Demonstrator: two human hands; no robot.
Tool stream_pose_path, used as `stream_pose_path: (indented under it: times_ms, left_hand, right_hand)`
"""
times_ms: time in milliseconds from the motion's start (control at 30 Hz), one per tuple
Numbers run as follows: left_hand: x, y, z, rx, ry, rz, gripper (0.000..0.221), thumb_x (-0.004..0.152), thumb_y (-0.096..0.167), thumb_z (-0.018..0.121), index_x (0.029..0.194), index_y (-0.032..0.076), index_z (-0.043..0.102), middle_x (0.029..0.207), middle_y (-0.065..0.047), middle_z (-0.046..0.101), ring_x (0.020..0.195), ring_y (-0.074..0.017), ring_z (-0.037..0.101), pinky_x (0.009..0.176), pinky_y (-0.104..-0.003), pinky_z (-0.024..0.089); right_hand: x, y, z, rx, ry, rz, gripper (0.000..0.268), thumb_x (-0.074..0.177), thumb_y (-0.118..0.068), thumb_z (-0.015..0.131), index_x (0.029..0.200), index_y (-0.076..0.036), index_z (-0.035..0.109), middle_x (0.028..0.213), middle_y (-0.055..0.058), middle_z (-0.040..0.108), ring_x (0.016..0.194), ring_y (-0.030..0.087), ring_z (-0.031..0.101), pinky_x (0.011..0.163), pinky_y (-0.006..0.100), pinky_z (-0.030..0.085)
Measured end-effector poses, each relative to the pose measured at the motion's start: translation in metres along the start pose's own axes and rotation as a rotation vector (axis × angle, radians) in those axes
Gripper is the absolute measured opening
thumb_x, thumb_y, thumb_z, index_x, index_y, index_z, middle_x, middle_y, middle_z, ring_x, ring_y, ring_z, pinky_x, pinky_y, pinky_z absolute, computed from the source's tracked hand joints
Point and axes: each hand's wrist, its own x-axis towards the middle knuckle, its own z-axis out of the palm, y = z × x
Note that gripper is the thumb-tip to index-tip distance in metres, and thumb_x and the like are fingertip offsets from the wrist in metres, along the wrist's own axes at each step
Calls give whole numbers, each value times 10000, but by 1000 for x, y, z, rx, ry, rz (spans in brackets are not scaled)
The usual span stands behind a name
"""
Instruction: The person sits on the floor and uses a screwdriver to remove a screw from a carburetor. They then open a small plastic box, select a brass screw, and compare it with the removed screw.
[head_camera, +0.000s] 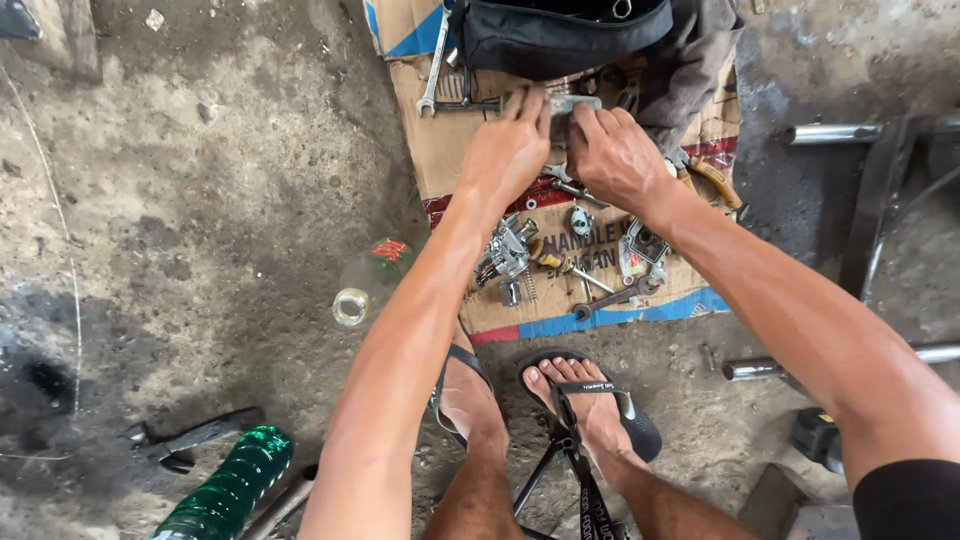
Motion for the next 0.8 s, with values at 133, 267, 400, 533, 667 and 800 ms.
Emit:
stream_pose_path:
  times_ms: [133, 267, 400, 533, 667, 800]
  left_hand:
    - [-13, -10, -9, -182, 19, -217, 333, 905, -14, 652, 1236, -53, 646, 1303, -265, 590, 989, -345, 610, 596, -461, 664]
    - [-17, -18, 6, -38, 77, -227, 340, 861, 55, 717, 1200, 59, 730, 1164, -215, 725, 1201, -370, 654, 644, -495, 652]
    - [-22, -36, 1, -250, -14, -220, 632, 809, 409, 819, 1346, 135, 628, 1262, -95, 663, 1250, -313, 573, 924, -539, 469]
    - [-27, -37, -49, -585, -93, -439, 133, 955, 167, 699, 1074, 118, 731, 937, -97, 764, 810, -308, 737, 855, -581, 562]
    - [-11, -38, -31, -614, 11, -534, 168, 986, 160, 659, 866, 55, 712, 858, -168, 735, 742, -402, 710, 674, -560, 607]
    - [-3, -35, -14, -664, 57, -671, 242, 992, 228, 675, 845, 38, 702, 917, -189, 696, 706, -437, 670, 586, -556, 547]
  right_hand:
    - [-7, -10, -7, -136, 49, -87, 204, 1094, -67, 476, 1098, 74, 624, 1163, 233, 637, 788, 280, 667, 707, 401, 602]
    - [-7, -16, -12, -51, 2, -39, 246, 1107, -78, 508, 1139, 144, 609, 1242, 318, 659, 980, 401, 722, 879, 482, 632]
    - [1, 23, 6, -125, 329, -210, 280, 888, -238, 651, 990, 14, 718, 1031, 186, 651, 752, 320, 659, 659, 421, 500]
    - [14, 34, -40, 144, -26, -67, 179, 941, -24, 634, 1053, 29, 762, 886, 131, 719, 678, 211, 677, 559, 305, 650]
    - [23, 54, -31, 287, 25, -70, 174, 955, -7, 645, 1044, 36, 787, 829, 114, 703, 640, 209, 654, 507, 321, 615]
    - [31, 58, -36, 344, 138, -24, 171, 1083, -64, 678, 1063, 68, 785, 806, 201, 741, 679, 254, 705, 600, 347, 636]
